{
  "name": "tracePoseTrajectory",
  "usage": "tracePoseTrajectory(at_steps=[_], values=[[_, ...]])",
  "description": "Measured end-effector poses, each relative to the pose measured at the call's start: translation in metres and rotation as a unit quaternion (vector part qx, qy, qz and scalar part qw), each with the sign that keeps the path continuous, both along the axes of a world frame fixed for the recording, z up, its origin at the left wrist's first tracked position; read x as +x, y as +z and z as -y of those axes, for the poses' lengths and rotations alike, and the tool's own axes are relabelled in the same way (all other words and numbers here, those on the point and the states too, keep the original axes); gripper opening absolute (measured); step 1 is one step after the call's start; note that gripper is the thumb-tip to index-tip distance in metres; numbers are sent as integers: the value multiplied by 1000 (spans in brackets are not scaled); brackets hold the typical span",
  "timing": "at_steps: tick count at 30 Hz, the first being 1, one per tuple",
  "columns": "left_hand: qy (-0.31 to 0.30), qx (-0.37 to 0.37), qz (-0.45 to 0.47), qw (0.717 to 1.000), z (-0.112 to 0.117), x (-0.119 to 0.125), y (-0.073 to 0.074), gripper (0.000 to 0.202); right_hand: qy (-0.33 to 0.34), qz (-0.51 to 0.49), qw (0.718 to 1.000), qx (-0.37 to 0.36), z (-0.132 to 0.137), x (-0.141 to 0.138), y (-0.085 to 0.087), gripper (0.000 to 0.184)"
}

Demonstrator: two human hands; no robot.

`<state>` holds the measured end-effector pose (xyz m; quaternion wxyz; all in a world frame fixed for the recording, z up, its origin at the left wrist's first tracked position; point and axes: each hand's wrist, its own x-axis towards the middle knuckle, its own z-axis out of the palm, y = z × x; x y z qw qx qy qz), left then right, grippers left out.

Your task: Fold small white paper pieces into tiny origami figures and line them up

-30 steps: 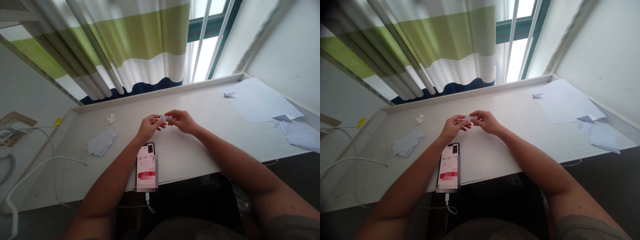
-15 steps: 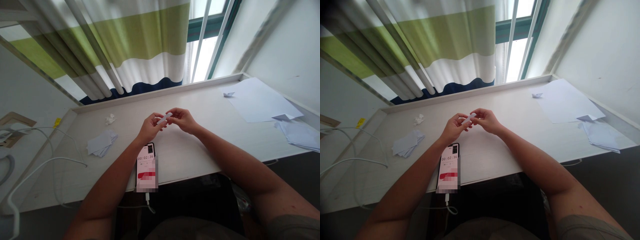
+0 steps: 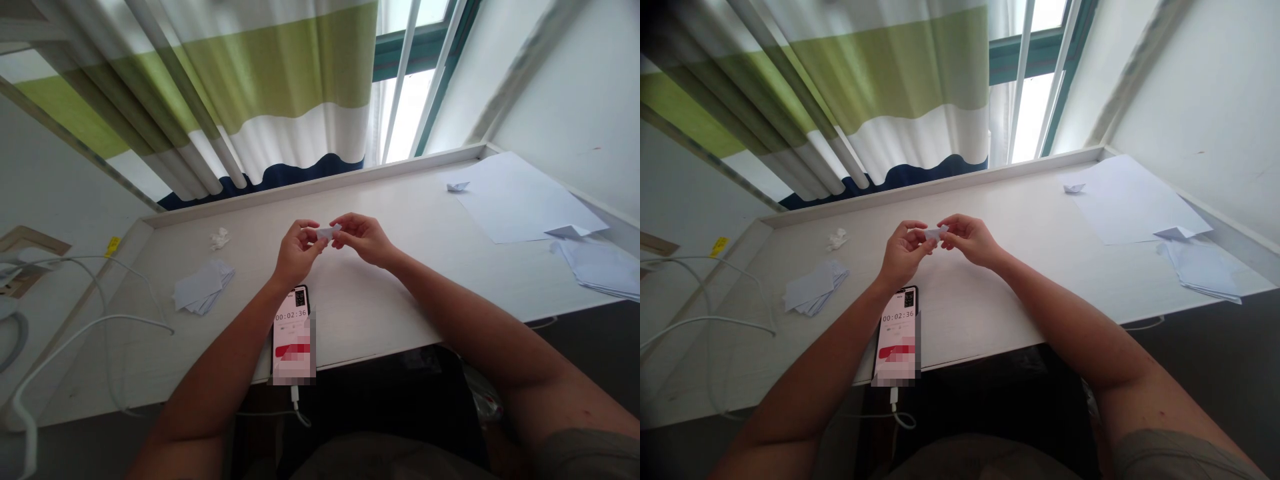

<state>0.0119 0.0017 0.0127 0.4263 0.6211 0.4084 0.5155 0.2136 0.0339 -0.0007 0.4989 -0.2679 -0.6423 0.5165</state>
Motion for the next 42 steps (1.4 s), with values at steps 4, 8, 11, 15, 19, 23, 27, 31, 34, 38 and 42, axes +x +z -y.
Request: tracePoseTrajectory(at_steps=[4, 8, 11, 15, 19, 23, 27, 31, 34, 38, 42], values=[[0, -5, -10, 1000, 0, 0, 0, 33, -62, 52, 995, 63, 3, 2, 2, 47], [19, -7, -28, 999, 5, 1, 5, 33, -113, 114, 974, 160, 6, 5, 7, 33], [23, -12, -20, 999, 9, 2, 11, 37, -115, 117, 967, 194, 7, 6, 8, 27], [23, -21, -2, 999, 13, 4, 14, 35, -118, 119, 967, 193, 6, 6, 8, 27], [13, -26, -7, 1000, 13, 4, 14, 36, -128, 123, 966, 186, 8, 6, 11, 30], [1, -35, -26, 999, 15, 4, 16, 37, -124, 131, 963, 199, 10, 7, 15, 28], [-7, -37, -31, 999, 16, 3, 16, 36, -109, 148, 961, 208, 11, 8, 17, 26], [-11, -29, -37, 999, 14, 2, 14, 34, -109, 151, 960, 210, 11, 10, 19, 24], [-16, -2, -61, 998, 12, 1, 12, 31, -101, 149, 965, 191, 10, 10, 20, 26], [-23, 52, -88, 994, 10, -1, 10, 24, -83, 128, 980, 126, 9, 9, 16, 34], [-27, 69, -86, 994, 10, -1, 8, 20, -100, 102, 983, 116, 8, 8, 12, 39]])
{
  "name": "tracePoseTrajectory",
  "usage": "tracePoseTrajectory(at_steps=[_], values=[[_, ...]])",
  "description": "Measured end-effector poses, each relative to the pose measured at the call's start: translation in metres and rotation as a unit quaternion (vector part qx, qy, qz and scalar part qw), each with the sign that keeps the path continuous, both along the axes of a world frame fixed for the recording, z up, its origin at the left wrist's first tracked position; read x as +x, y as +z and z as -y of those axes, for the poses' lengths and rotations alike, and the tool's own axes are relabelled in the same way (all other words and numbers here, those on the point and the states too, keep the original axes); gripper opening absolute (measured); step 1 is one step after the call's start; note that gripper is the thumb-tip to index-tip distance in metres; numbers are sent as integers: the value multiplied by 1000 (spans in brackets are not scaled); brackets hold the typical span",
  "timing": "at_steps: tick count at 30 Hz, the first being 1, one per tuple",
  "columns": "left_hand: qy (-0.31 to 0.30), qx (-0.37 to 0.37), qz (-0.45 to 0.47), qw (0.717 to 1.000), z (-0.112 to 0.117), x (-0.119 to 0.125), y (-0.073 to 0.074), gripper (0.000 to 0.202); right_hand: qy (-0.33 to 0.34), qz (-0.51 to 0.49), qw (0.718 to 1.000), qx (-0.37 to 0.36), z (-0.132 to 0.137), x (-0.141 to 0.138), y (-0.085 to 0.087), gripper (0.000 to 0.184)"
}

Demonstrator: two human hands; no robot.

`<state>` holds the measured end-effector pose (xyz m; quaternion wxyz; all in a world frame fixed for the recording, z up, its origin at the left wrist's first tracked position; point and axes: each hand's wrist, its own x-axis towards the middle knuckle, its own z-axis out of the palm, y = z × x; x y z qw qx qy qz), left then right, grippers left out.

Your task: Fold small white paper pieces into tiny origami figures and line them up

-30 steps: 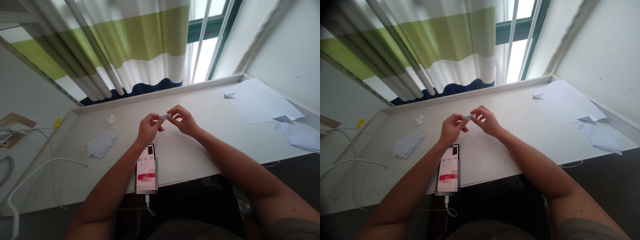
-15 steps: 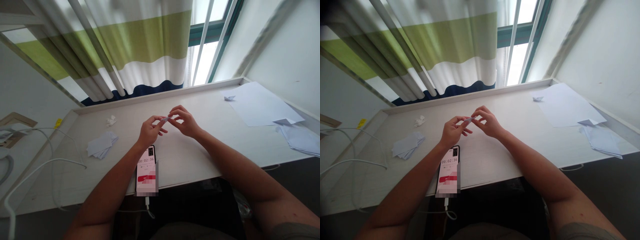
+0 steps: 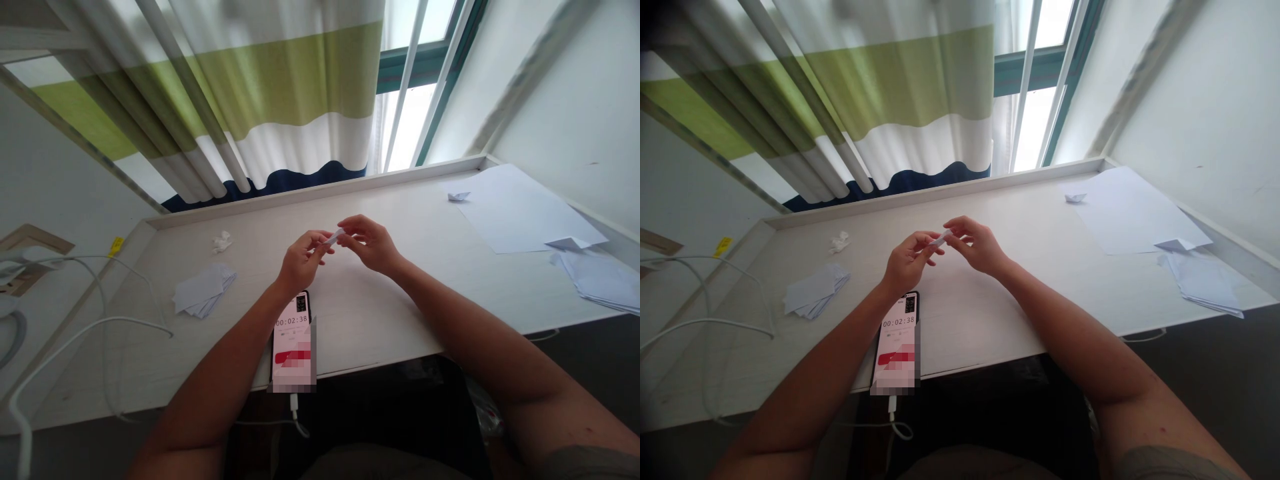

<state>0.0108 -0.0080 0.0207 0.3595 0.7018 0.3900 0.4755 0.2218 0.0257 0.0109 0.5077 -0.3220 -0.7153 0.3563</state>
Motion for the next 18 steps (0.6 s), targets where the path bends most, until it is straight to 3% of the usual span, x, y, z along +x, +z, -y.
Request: tracePoseTrajectory(at_steps=[8, 18], values=[[0, 10, 35, 999, -2, 1, -5, 22, -15, 16, 994, 104, -2, 2, 2, 26], [16, 35, -8, 999, -3, -1, -7, 21, -6, 30, 1000, 6, -6, 2, -2, 32]])
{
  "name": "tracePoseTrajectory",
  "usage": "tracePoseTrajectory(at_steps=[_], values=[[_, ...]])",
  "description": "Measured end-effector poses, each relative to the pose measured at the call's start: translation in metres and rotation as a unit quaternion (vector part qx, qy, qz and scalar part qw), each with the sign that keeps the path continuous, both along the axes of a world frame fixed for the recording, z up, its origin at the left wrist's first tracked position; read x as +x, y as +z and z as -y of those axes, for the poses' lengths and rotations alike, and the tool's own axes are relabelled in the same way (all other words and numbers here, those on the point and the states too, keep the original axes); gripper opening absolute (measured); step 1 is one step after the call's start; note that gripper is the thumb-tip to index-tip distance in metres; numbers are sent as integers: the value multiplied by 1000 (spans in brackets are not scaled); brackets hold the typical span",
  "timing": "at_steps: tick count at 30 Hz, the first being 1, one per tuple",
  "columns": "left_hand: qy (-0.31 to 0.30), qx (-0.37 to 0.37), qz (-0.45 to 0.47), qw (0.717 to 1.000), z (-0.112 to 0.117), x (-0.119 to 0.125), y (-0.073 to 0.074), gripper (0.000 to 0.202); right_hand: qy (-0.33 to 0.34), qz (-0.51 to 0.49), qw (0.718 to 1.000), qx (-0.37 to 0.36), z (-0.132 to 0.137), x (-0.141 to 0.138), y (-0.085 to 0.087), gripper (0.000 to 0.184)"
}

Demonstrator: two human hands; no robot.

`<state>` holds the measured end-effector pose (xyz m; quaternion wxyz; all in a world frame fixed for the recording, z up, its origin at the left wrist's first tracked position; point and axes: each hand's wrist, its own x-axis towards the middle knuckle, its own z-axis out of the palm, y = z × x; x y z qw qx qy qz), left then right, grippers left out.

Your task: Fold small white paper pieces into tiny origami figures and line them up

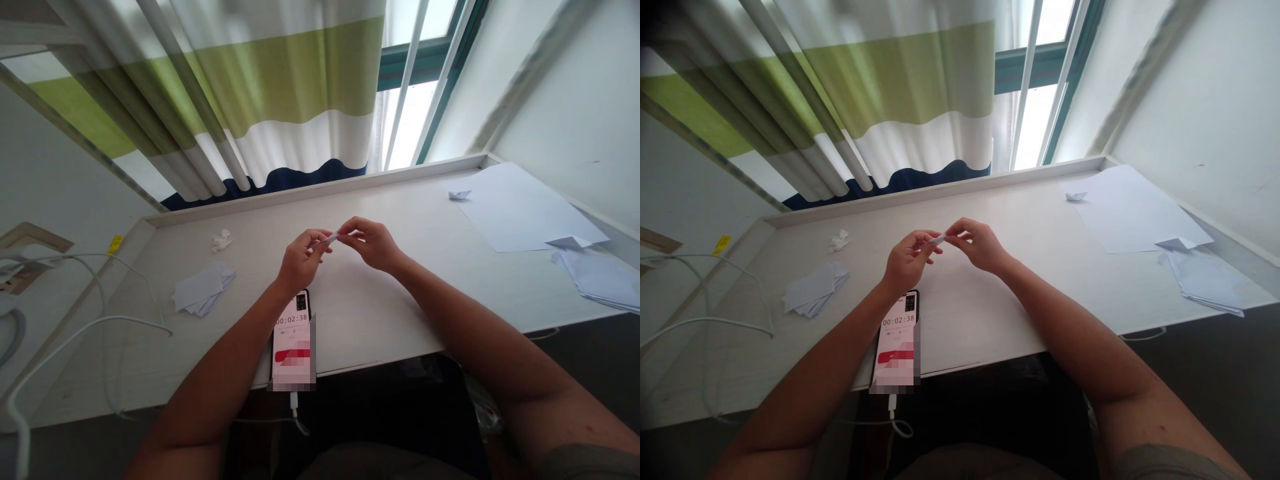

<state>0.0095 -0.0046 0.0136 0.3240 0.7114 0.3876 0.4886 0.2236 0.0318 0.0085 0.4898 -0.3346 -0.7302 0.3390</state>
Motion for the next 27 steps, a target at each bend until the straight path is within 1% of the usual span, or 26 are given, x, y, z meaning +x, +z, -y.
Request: tracePoseTrajectory(at_steps=[3, 7, 8, 10, 12, 14, 16, 19, 23, 27], values=[[20, 25, -23, 999, -2, -2, 0, 20, 20, 13, 1000, 2, 0, 0, 0, 26], [22, 56, -23, 998, -3, -1, -1, 19, 47, 21, 999, 2, 1, 0, 0, 19], [22, 49, -18, 998, -3, -1, -1, 19, 49, 22, 999, 4, 1, -1, -1, 19], [26, 12, -4, 1000, -2, 0, -2, 21, 47, 21, 999, 8, 1, -1, -1, 18], [33, -31, 19, 999, -1, 2, -2, 22, 33, 8, 999, 4, 2, -3, -2, 19], [42, -57, 50, 996, 0, 4, -1, 23, 16, -20, 1000, -11, 4, -5, -3, 22], [44, -67, 76, 994, 0, 5, -1, 28, 8, -60, 998, -34, 5, -7, -4, 28], [30, -80, 105, 991, -1, 7, -1, 36, 12, -105, 992, -76, 4, -10, -6, 38], [30, -90, 134, 986, -2, 8, -2, 34, 20, -109, 985, -130, 3, -11, -6, 42], [37, -98, 158, 982, -2, 9, -1, 35, 49, -109, 981, -152, 5, -10, 0, 45]])
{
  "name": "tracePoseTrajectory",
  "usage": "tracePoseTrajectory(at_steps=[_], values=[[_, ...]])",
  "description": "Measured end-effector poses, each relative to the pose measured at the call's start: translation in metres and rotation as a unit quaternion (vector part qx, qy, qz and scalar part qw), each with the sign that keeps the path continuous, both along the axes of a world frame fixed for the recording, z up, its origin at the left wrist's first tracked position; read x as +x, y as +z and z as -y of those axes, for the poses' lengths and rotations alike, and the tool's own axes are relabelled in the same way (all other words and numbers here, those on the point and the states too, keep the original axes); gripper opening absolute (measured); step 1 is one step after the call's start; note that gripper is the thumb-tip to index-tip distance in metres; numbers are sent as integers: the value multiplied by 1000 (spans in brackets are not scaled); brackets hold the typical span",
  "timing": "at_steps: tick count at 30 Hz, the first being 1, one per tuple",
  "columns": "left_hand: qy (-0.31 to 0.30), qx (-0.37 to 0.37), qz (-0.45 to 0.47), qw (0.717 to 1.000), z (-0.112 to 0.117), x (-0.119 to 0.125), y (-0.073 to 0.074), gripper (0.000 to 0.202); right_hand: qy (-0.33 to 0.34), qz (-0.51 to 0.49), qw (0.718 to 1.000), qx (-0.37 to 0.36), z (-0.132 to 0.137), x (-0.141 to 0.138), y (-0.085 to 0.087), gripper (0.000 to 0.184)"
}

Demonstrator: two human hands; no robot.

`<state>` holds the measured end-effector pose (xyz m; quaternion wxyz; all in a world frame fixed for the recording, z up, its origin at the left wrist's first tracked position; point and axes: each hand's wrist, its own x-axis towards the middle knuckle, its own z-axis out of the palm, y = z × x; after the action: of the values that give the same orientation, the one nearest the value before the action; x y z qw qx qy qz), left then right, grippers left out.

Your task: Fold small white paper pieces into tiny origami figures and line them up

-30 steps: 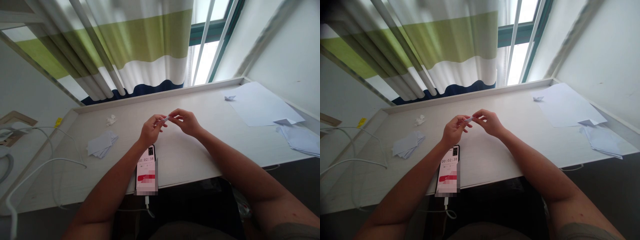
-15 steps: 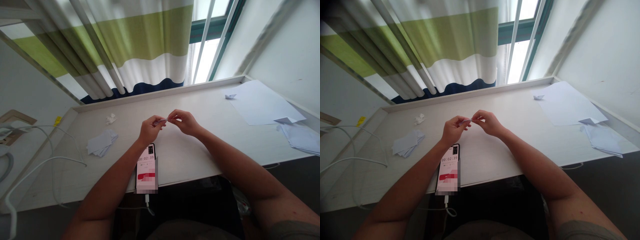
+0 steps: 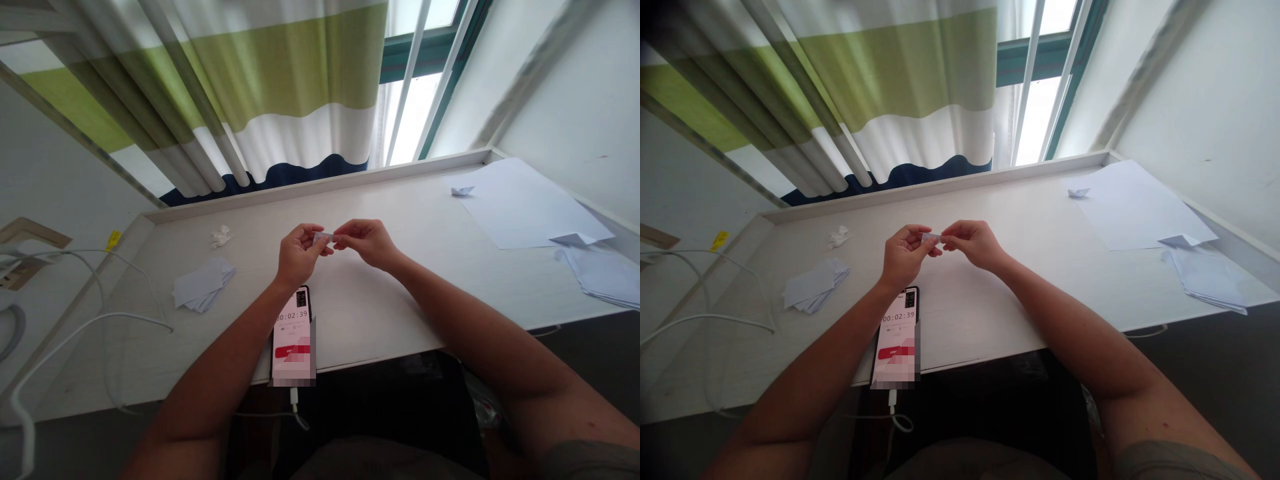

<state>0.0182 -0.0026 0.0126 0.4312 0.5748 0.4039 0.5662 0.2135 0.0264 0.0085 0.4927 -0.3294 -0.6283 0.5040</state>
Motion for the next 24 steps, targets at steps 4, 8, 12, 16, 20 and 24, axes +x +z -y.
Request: tracePoseTrajectory(at_steps=[4, 8, 12, 16, 20, 24], values=[[1, 3, 9, 1000, -1, 0, 2, 37, 14, -29, 999, -34, 1, 1, 4, 48], [-4, 11, -1, 1000, -1, -1, 3, 36, 30, -45, 996, -75, -3, 2, 1, 48], [-6, 22, -38, 999, 1, -3, 4, 33, 50, -52, 993, -97, -6, 6, -1, 43], [-2, 36, -74, 997, 1, -6, 5, 30, 75, -35, 991, -108, -6, 8, 2, 42], [9, 40, -84, 996, -1, -8, 5, 28, 103, -37, 984, -140, -5, 8, 5, 46], [2, 38, -80, 996, -2, -8, 5, 28, 114, -31, 980, -161, -5, 8, 4, 52]])
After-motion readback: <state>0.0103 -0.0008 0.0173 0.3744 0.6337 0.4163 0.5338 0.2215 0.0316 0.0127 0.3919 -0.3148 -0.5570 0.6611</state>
